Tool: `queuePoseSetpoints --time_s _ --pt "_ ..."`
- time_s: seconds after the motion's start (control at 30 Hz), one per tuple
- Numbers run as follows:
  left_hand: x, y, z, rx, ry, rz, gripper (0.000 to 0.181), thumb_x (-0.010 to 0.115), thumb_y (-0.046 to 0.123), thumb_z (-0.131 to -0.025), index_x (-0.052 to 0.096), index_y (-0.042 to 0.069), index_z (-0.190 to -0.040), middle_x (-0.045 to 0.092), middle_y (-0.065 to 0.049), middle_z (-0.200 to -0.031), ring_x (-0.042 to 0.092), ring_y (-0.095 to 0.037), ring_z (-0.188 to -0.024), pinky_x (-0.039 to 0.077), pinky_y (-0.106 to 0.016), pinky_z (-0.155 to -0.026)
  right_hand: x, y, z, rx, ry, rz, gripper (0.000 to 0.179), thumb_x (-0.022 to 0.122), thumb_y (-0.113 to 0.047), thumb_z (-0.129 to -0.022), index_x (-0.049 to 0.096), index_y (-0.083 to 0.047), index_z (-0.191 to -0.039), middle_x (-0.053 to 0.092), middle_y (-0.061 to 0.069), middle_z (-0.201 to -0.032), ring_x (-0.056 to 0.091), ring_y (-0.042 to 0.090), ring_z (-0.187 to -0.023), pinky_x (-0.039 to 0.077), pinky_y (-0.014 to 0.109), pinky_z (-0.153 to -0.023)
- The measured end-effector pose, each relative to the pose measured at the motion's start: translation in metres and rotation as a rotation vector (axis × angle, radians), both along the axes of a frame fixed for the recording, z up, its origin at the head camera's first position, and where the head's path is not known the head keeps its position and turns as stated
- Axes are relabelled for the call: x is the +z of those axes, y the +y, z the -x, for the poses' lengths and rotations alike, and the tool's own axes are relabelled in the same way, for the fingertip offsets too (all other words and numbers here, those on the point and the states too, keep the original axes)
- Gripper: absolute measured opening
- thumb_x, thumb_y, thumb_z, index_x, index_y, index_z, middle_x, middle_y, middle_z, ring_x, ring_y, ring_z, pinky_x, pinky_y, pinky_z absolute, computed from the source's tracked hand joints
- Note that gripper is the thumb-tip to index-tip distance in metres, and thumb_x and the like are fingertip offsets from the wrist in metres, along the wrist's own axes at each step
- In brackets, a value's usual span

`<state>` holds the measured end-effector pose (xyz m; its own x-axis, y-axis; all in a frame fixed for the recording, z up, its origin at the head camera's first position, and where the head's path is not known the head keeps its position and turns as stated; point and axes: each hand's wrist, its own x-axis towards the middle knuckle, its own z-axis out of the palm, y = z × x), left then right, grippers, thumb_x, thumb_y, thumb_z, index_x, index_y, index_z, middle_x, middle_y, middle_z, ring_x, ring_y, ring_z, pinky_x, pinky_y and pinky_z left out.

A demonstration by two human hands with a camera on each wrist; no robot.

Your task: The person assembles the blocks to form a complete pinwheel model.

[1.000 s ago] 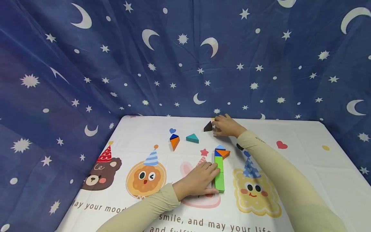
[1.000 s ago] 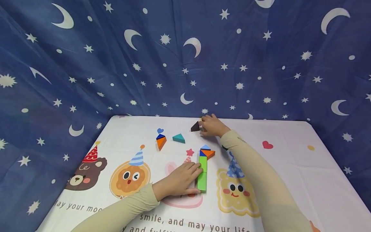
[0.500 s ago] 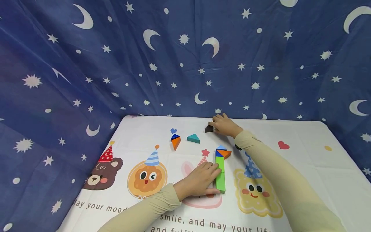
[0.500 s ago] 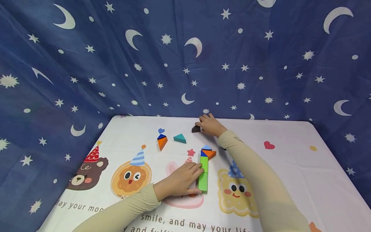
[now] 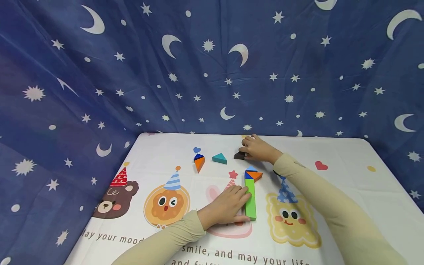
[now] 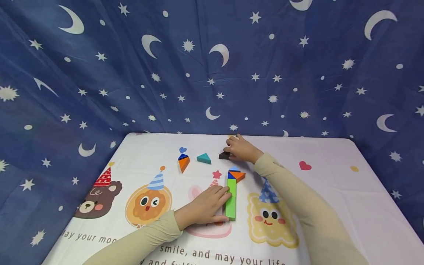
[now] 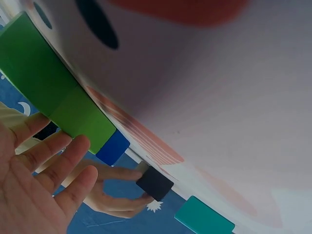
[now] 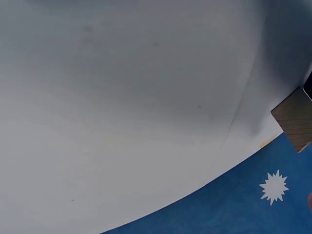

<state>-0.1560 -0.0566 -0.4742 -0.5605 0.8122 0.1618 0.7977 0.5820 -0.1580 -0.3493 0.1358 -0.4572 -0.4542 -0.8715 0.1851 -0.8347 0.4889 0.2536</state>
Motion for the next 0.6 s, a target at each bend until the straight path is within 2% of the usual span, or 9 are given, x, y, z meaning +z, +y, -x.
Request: queuePoseSetpoints --time_s 0.37,0.6 --pt "0.001 0.000 0.000 0.003 -0.003 -0.001 0.067 0.044 0.067 -0.086 0.045 0.013 -0.125 0.048 -0.005 -0.131 0.049 -0.018 -0.112 0.040 -0.031 -0.103 0.001 0.013 -0.014 0.039 0.002 -0.018 0.033 0.077 -0.028 -0.076 0.070 -0.022 -0.108 0.062 0.005 -0.103 0.055 0.022 -0.100 0.046 0.043 -0.089" --pt "0.000 0.000 0.000 -0.003 0.007 -0.005 0.066 0.044 0.067 -0.086 0.045 0.013 -0.124 0.049 -0.005 -0.131 0.049 -0.018 -0.112 0.040 -0.031 -0.103 0.004 0.018 -0.023 0.064 -0.040 -0.018 0.038 0.080 -0.021 -0.073 0.070 -0.026 -0.110 0.063 0.006 -0.110 0.057 0.022 -0.104 0.047 0.044 -0.092"
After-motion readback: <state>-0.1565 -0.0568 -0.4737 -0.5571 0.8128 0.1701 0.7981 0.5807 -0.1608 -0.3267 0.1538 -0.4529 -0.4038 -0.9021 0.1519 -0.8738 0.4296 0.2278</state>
